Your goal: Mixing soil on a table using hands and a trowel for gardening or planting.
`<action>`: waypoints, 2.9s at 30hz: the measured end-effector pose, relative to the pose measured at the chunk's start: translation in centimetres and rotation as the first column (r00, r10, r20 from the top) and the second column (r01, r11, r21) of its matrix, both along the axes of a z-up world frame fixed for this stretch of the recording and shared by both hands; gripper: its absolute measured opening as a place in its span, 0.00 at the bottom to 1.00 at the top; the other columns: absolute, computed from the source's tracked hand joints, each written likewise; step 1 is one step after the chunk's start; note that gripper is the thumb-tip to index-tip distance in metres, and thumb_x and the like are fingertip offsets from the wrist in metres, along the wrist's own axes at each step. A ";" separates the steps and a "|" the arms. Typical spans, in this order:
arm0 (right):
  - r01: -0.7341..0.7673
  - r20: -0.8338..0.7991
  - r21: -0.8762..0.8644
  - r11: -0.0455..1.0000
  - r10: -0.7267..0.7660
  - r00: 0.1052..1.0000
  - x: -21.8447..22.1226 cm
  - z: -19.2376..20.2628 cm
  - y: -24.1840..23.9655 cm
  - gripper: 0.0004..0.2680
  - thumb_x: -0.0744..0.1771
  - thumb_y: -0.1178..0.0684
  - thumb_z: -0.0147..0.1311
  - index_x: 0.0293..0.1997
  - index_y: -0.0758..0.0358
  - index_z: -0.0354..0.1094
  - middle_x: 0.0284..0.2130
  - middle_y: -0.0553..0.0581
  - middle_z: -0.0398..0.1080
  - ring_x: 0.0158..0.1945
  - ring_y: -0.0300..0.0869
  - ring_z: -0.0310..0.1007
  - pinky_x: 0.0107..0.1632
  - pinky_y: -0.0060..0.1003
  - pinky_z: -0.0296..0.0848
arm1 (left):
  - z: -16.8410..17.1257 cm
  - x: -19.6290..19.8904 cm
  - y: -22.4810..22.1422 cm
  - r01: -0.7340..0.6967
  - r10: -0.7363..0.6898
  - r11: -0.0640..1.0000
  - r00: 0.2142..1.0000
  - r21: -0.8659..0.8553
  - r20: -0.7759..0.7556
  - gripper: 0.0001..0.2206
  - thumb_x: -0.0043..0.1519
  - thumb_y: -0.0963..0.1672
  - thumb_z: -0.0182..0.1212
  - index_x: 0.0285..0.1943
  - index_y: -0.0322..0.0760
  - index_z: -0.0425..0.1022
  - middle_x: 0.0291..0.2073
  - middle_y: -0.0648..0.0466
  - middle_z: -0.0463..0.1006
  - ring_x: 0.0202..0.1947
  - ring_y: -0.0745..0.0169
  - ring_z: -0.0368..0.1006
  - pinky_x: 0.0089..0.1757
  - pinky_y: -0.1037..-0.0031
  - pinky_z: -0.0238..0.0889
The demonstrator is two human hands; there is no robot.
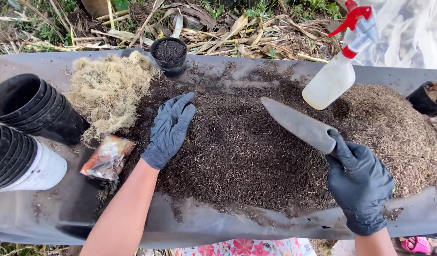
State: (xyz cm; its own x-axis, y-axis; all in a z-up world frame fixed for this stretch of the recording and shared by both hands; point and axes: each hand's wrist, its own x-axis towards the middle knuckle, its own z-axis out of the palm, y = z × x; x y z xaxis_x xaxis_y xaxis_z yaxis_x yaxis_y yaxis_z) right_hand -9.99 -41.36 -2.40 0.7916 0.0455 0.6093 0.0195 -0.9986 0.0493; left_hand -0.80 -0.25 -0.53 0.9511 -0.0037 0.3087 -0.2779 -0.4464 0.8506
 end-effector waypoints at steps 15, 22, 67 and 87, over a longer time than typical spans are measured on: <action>-0.253 -0.078 0.054 0.966 0.256 0.963 -1.8 -0.5 3.0 0.07 0.65 0.48 0.63 0.45 0.53 0.76 0.25 0.47 0.75 0.18 0.37 0.70 0.23 0.38 0.75 | 0.4 -0.1 -0.3 0.083 -0.086 0.934 0.996 0.346 -0.007 0.26 0.68 0.59 0.34 0.74 0.64 0.63 0.74 0.51 0.63 0.74 0.44 0.53 0.64 0.44 0.37; -0.507 -0.689 0.299 0.809 0.550 0.472 -6.2 -12.8 -5.2 0.32 0.61 0.46 0.56 0.74 0.36 0.47 0.36 0.44 0.74 0.28 0.37 0.79 0.27 0.38 0.77 | 0.9 0.3 -0.2 0.124 -0.102 0.937 0.991 0.326 -0.082 0.29 0.66 0.61 0.31 0.75 0.63 0.61 0.75 0.54 0.60 0.75 0.45 0.50 0.64 0.46 0.34; -0.250 -0.008 0.150 0.957 0.254 0.967 0.7 4.7 6.0 0.09 0.70 0.44 0.58 0.52 0.49 0.80 0.30 0.43 0.78 0.22 0.36 0.73 0.25 0.35 0.75 | 0.7 0.6 0.1 0.246 -0.254 0.939 0.967 -0.242 -0.004 0.23 0.66 0.50 0.54 0.69 0.40 0.69 0.67 0.48 0.71 0.70 0.56 0.65 0.68 0.61 0.54; -0.513 0.051 -0.079 0.855 0.517 0.854 4.4 -4.4 -4.5 0.13 0.63 0.45 0.67 0.52 0.42 0.77 0.27 0.44 0.75 0.22 0.34 0.68 0.25 0.30 0.70 | 2.1 -0.3 -1.0 0.127 -0.125 0.980 0.992 0.151 -0.018 0.25 0.65 0.54 0.53 0.70 0.47 0.68 0.68 0.48 0.70 0.69 0.50 0.63 0.66 0.58 0.51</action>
State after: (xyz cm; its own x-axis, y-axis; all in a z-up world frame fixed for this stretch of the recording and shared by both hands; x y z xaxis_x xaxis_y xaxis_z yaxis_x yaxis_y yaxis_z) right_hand -5.61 -45.85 -6.76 0.6016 0.4736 0.6432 0.5245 -0.8416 0.1290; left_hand -1.06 -1.24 1.56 0.9425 -0.1701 0.2878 -0.3336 -0.5323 0.7780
